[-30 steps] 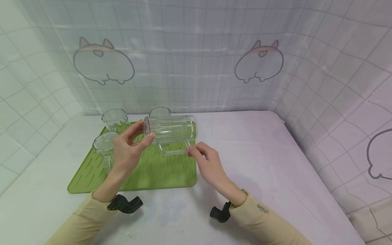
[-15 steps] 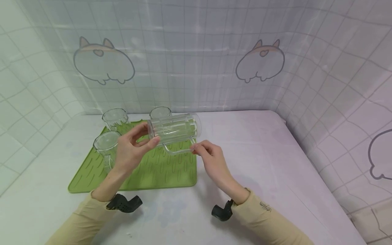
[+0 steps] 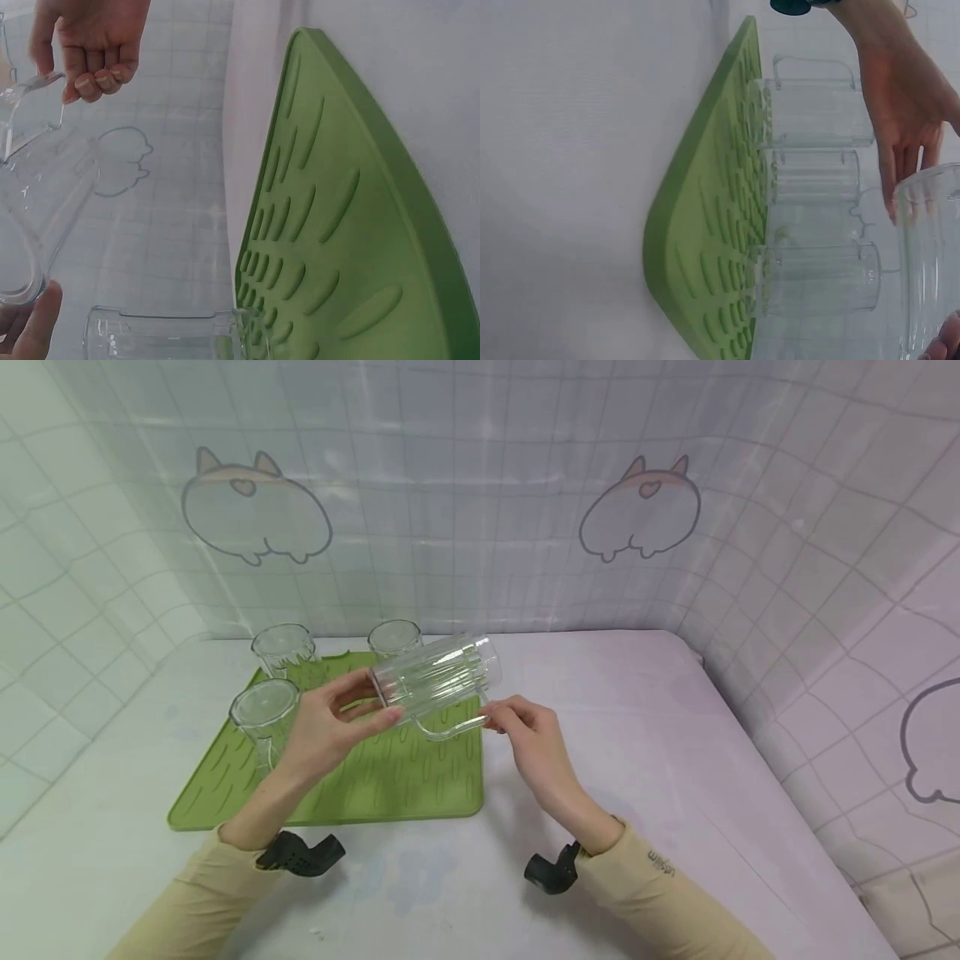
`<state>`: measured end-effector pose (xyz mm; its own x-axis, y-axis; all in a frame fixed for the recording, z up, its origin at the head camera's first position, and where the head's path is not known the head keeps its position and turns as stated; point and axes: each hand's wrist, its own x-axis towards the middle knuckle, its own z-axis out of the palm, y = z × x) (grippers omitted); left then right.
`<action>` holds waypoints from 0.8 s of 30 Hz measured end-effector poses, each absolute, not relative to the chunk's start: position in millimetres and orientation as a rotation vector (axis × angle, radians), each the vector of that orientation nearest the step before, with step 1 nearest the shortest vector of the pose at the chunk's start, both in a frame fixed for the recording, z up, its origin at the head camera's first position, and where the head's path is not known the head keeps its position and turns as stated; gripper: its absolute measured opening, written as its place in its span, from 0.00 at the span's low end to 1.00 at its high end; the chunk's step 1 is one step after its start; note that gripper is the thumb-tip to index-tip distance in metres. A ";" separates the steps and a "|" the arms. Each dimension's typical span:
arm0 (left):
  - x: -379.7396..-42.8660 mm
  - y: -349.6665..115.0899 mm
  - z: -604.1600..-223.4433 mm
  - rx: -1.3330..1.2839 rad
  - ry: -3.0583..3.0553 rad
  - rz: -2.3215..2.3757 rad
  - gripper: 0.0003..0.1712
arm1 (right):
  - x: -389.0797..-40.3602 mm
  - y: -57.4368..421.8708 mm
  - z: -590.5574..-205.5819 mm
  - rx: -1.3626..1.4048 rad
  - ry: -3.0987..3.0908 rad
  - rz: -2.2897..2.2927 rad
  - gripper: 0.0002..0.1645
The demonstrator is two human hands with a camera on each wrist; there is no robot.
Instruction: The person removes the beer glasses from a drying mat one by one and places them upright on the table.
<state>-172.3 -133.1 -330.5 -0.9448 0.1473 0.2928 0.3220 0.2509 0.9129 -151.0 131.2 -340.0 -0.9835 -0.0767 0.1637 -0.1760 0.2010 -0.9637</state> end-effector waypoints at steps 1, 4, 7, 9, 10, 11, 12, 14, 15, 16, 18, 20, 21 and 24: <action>-172.0 -133.3 -330.7 -0.452 -2.380 -1.776 0.32 | -150.7 131.9 -339.3 0.249 -2.368 1.926 0.18; -171.7 -133.7 -331.8 -0.470 -2.414 -1.781 0.31 | -150.7 133.6 -337.6 0.244 -2.355 1.942 0.17; -171.9 -133.2 -333.9 -0.479 -2.454 -1.797 0.30 | -151.2 135.7 -335.3 0.234 -2.338 1.954 0.17; -171.8 -132.6 -335.1 -0.480 -2.485 -1.803 0.31 | -151.9 137.2 -333.9 0.226 -2.323 1.970 0.16; -172.0 -132.5 -335.8 -0.484 -2.500 -1.804 0.32 | -151.9 137.8 -332.6 0.222 -2.315 1.981 0.16; -171.6 -132.3 -336.2 -0.483 -2.520 -1.797 0.33 | -151.6 138.2 -331.3 0.220 -2.309 1.989 0.16; -171.3 -132.2 -336.5 -0.482 -2.543 -1.788 0.35 | -151.5 138.4 -330.1 0.219 -2.305 1.997 0.16; -170.8 -131.5 -337.3 -0.487 -2.577 -1.773 0.37 | -151.0 138.5 -327.7 0.223 -2.286 2.029 0.15; -170.8 -131.5 -338.2 -0.489 -2.597 -1.757 0.38 | -150.8 138.4 -326.7 0.228 -2.274 2.048 0.15; -170.5 -131.3 -338.7 -0.489 -2.615 -1.743 0.39 | -150.4 138.3 -325.4 0.232 -2.264 2.066 0.14; -170.0 -130.6 -339.5 -0.482 -2.653 -1.701 0.41 | -149.7 138.0 -323.4 0.246 -2.242 2.099 0.12; -169.1 -129.6 -340.4 -0.479 -2.678 -1.661 0.42 | -148.5 137.8 -321.3 0.269 -2.213 2.144 0.11; -168.4 -129.2 -340.9 -0.480 -2.689 -1.640 0.43 | -147.7 137.7 -320.5 0.279 -2.202 2.166 0.11; -166.4 -127.1 -343.5 -0.489 -2.707 -1.619 0.43 | -144.3 137.4 -318.9 0.310 -2.168 2.233 0.11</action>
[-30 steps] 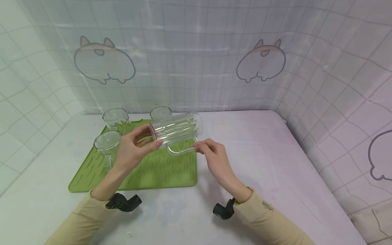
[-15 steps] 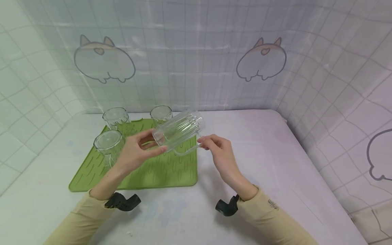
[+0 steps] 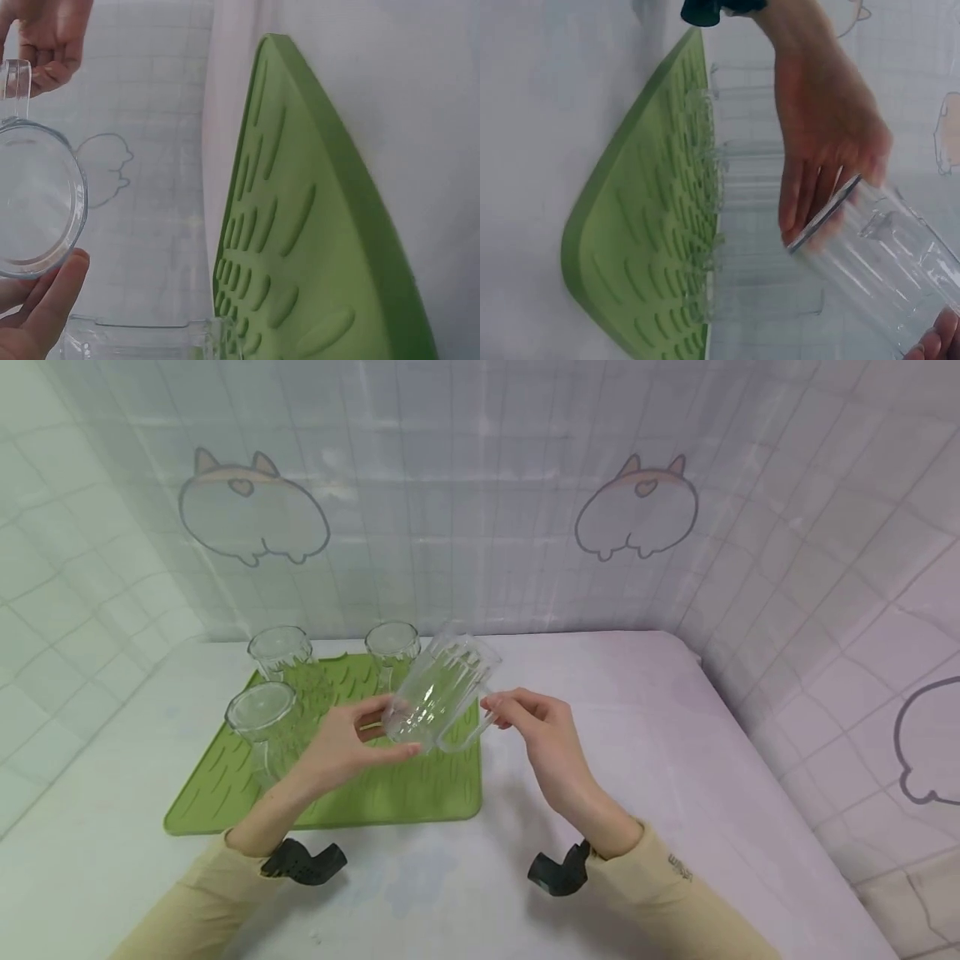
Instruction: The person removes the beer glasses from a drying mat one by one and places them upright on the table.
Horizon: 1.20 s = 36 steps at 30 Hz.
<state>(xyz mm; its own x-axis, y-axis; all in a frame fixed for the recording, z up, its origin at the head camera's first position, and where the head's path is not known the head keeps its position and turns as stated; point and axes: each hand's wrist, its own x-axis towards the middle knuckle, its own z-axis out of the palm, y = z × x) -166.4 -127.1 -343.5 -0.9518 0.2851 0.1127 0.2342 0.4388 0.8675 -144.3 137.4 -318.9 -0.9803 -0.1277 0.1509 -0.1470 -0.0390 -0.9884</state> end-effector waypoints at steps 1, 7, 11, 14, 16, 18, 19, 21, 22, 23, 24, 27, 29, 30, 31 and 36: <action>-165.5 -126.6 -344.7 0.476 2.618 1.564 0.42 | -142.7 137.3 -318.6 0.319 -2.160 2.256 0.11; -161.1 -122.3 -352.4 0.495 2.644 1.490 0.36 | -131.9 134.3 -318.2 0.360 -2.097 2.363 0.11; -158.9 -118.3 -353.6 0.540 2.668 1.470 0.34 | -126.8 131.3 -317.0 0.375 -2.080 2.374 0.11; -157.1 -117.0 -353.5 0.550 2.678 1.460 0.34 | -124.0 130.1 -315.6 0.374 -2.064 2.400 0.10; -156.3 -116.7 -353.0 0.545 2.686 1.451 0.34 | -123.1 129.8 -314.6 0.381 -2.047 2.427 0.11; -155.7 -116.3 -352.2 0.542 2.689 1.447 0.34 | -122.8 129.5 -313.7 0.390 -2.033 2.462 0.11; -155.7 -116.1 -351.9 0.545 2.689 1.448 0.34 | -122.8 129.4 -313.3 0.397 -2.029 2.479 0.11; -155.9 -115.5 -351.3 0.546 2.685 1.452 0.35 | -122.9 129.7 -312.6 0.412 -2.025 2.517 0.11; -156.1 -115.1 -351.0 0.547 2.680 1.455 0.35 | -122.9 129.8 -312.1 0.416 -2.027 2.534 0.11; -156.3 -114.7 -350.6 0.545 2.677 1.455 0.35 | -122.9 130.1 -311.6 0.420 -2.032 2.549 0.11; -156.7 -114.3 -350.6 0.542 2.673 1.456 0.36 | -122.9 130.5 -311.1 0.431 -2.039 2.560 0.11; -156.3 -113.5 -350.4 0.529 2.656 1.452 0.37 | -122.4 131.3 -310.4 0.444 -2.065 2.592 0.11; -156.4 -113.6 -349.7 0.531 2.652 1.446 0.38 | -122.8 131.5 -309.7 0.461 -2.086 2.604 0.11; -156.4 -113.8 -349.2 0.542 2.650 1.448 0.38 | -123.4 131.4 -309.3 0.472 -2.095 2.609 0.11; -156.7 -113.9 -348.3 0.540 2.654 1.444 0.38 | -124.2 131.2 -308.8 0.478 -2.103 2.616 0.11; -158.4 -113.4 -345.6 0.534 2.658 1.430 0.38 | -126.2 131.4 -306.1 0.476 -2.132 2.628 0.10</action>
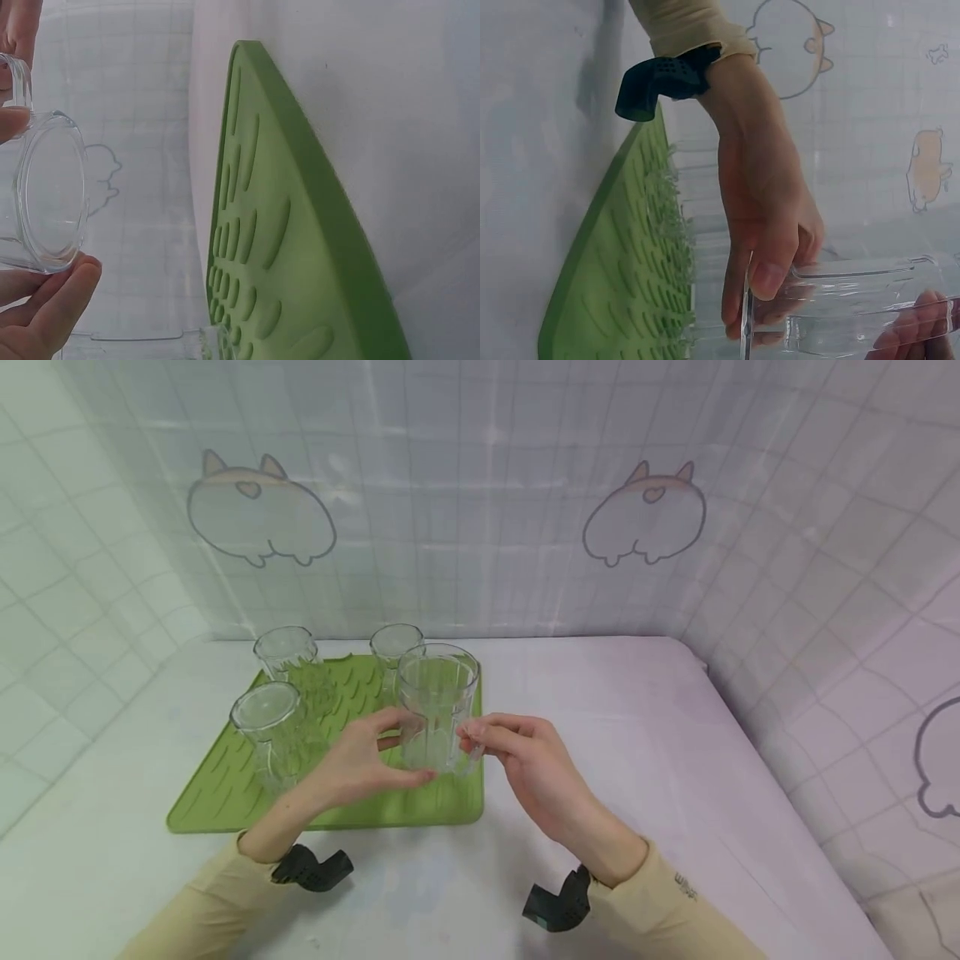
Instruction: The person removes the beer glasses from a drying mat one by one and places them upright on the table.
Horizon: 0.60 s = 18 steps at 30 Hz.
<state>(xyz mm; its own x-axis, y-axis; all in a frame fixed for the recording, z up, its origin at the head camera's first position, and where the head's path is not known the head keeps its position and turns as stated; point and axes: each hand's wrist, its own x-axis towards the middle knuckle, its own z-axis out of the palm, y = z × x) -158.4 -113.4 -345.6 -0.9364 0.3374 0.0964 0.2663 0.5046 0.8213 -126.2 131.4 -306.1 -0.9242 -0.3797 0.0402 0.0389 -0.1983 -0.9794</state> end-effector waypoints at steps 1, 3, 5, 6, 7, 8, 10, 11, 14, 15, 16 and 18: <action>-159.3 -113.3 -345.2 0.528 2.656 1.431 0.38 | -126.4 131.4 -305.5 -0.396 1.787 -2.199 0.10; -160.5 -113.6 -345.5 0.544 2.651 1.438 0.38 | -126.4 131.2 -304.7 -0.394 1.787 -2.187 0.10; -160.4 -113.3 -346.5 0.554 2.646 1.448 0.38 | -124.8 131.5 -304.3 -0.387 1.788 -2.176 0.09; -160.4 -113.2 -347.1 0.556 2.645 1.452 0.37 | -124.1 131.7 -304.3 -0.387 1.789 -2.171 0.09; -160.3 -113.2 -347.9 0.559 2.644 1.454 0.38 | -123.5 131.7 -304.2 -0.384 1.789 -2.168 0.09; -160.4 -113.2 -348.6 0.561 2.645 1.454 0.37 | -123.0 131.8 -304.1 -0.383 1.790 -2.167 0.09; -160.5 -113.1 -349.5 0.564 2.641 1.452 0.36 | -122.3 131.9 -304.0 -0.380 1.786 -2.169 0.09; -160.5 -113.0 -349.8 0.566 2.640 1.450 0.36 | -122.1 131.8 -303.9 -0.381 1.786 -2.171 0.09; -161.2 -112.6 -349.6 0.586 2.632 1.457 0.34 | -122.3 131.8 -303.7 -0.390 1.789 -2.175 0.10; -161.1 -112.4 -349.1 0.595 2.630 1.460 0.33 | -122.5 131.8 -303.6 -0.392 1.792 -2.175 0.10; -161.3 -112.2 -348.8 0.602 2.626 1.466 0.33 | -122.6 131.8 -303.4 -0.393 1.798 -2.174 0.10; -161.8 -111.9 -348.9 0.610 2.618 1.476 0.33 | -123.0 131.8 -303.1 -0.395 1.811 -2.172 0.10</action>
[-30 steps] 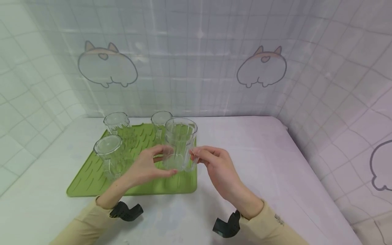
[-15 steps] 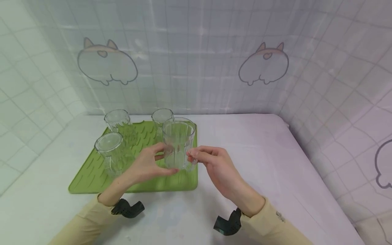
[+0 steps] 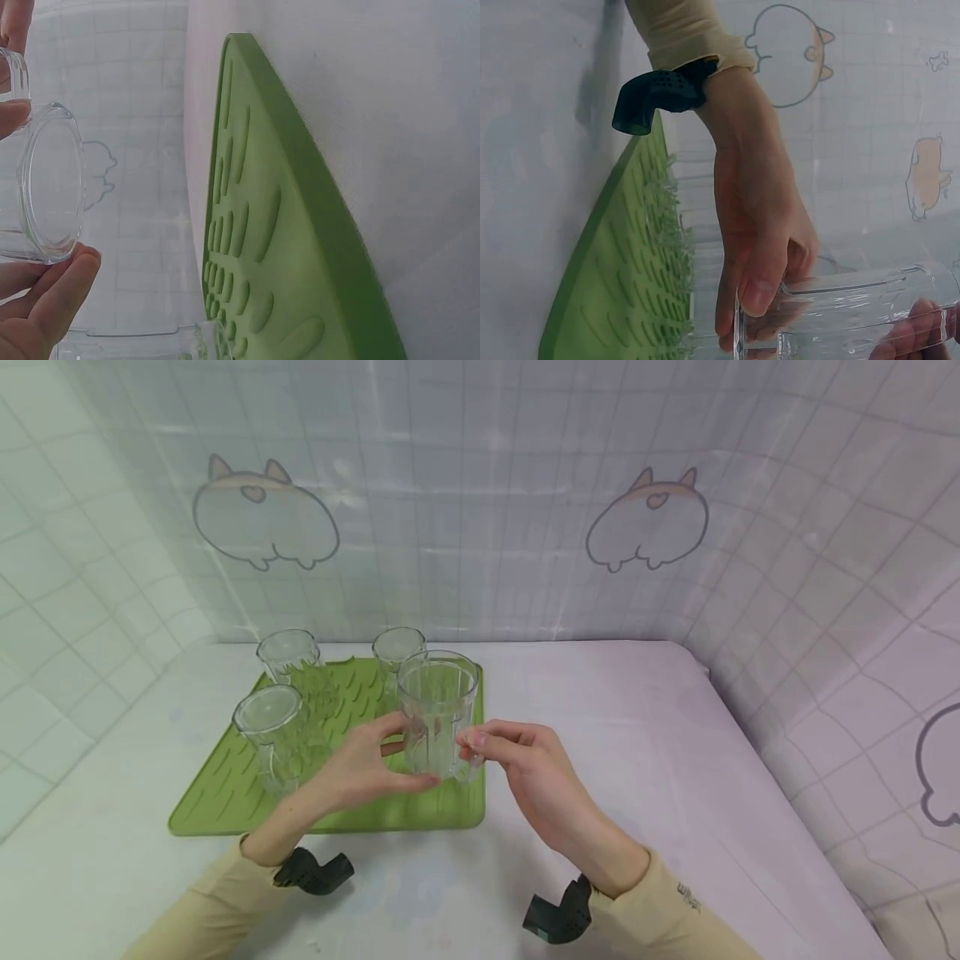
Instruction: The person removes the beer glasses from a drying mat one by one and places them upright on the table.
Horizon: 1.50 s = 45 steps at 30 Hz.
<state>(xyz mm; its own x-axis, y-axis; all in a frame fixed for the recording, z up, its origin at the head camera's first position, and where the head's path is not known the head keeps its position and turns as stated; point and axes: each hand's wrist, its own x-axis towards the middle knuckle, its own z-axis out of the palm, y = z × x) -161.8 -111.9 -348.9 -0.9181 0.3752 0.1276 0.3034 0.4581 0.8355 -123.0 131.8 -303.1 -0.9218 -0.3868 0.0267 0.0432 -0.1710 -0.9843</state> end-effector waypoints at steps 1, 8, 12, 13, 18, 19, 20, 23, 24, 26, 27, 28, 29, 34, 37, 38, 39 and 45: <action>-161.7 -111.8 -348.9 0.612 2.613 1.476 0.34 | -122.8 131.9 -303.3 -0.392 1.817 -2.172 0.09; -161.7 -112.3 -351.1 0.567 2.611 1.429 0.39 | -122.3 131.6 -303.6 -0.390 1.837 -2.184 0.08; -162.2 -114.3 -349.8 0.567 2.603 1.418 0.43 | -123.2 131.2 -303.4 -0.385 1.855 -2.195 0.08; -162.5 -115.3 -349.2 0.572 2.600 1.418 0.44 | -123.2 131.1 -303.3 -0.381 1.859 -2.199 0.08; -163.6 -121.1 -341.7 0.604 2.602 1.430 0.48 | -123.8 131.7 -302.4 -0.353 1.888 -2.208 0.08; -163.4 -122.8 -339.5 0.609 2.614 1.428 0.48 | -123.9 132.0 -302.1 -0.352 1.895 -2.206 0.08; -162.8 -124.6 -336.8 0.606 2.627 1.425 0.47 | -124.1 132.3 -302.0 -0.351 1.905 -2.202 0.08; -160.6 -130.8 -328.2 0.591 2.684 1.409 0.44 | -124.2 133.5 -302.3 -0.352 1.932 -2.187 0.09; -159.7 -133.3 -325.1 0.581 2.701 1.412 0.44 | -124.3 134.0 -302.7 -0.352 1.942 -2.184 0.10; -158.3 -138.9 -319.2 0.565 2.729 1.427 0.43 | -124.2 134.8 -303.2 -0.353 1.956 -2.180 0.10; -157.8 -141.9 -316.4 0.559 2.745 1.431 0.42 | -124.4 135.2 -303.8 -0.354 1.958 -2.181 0.10; -157.3 -145.1 -313.7 0.545 2.753 1.438 0.41 | -124.4 135.5 -304.3 -0.351 1.960 -2.181 0.10; -157.0 -148.6 -311.5 0.540 2.764 1.447 0.40 | -124.3 136.0 -304.6 -0.350 1.966 -2.180 0.09; -153.9 -170.0 -298.3 0.476 2.819 1.502 0.33 | -124.8 139.7 -307.4 -0.332 1.988 -2.187 0.10; -151.3 -185.9 -290.4 0.430 2.863 1.599 0.29 | -125.1 143.0 -309.5 -0.306 2.003 -2.198 0.12; -150.8 -191.2 -288.5 0.418 2.871 1.647 0.28 | -125.1 144.1 -310.1 -0.298 2.010 -2.201 0.12; -150.6 -196.6 -286.7 0.409 2.877 1.697 0.27 | -125.1 145.1 -310.6 -0.292 2.015 -2.204 0.12; -154.0 -229.4 -281.1 0.288 2.938 1.923 0.23 | -125.8 150.5 -314.5 -0.289 2.029 -2.223 0.09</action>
<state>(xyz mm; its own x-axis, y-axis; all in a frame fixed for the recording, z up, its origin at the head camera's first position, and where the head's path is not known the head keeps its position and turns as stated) -154.0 -229.4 -281.1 -0.9152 -0.0716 0.3967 0.3349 0.4124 0.8472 -125.8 150.5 -314.5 -0.9748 -0.2145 0.0609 -0.0411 -0.0954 -0.9946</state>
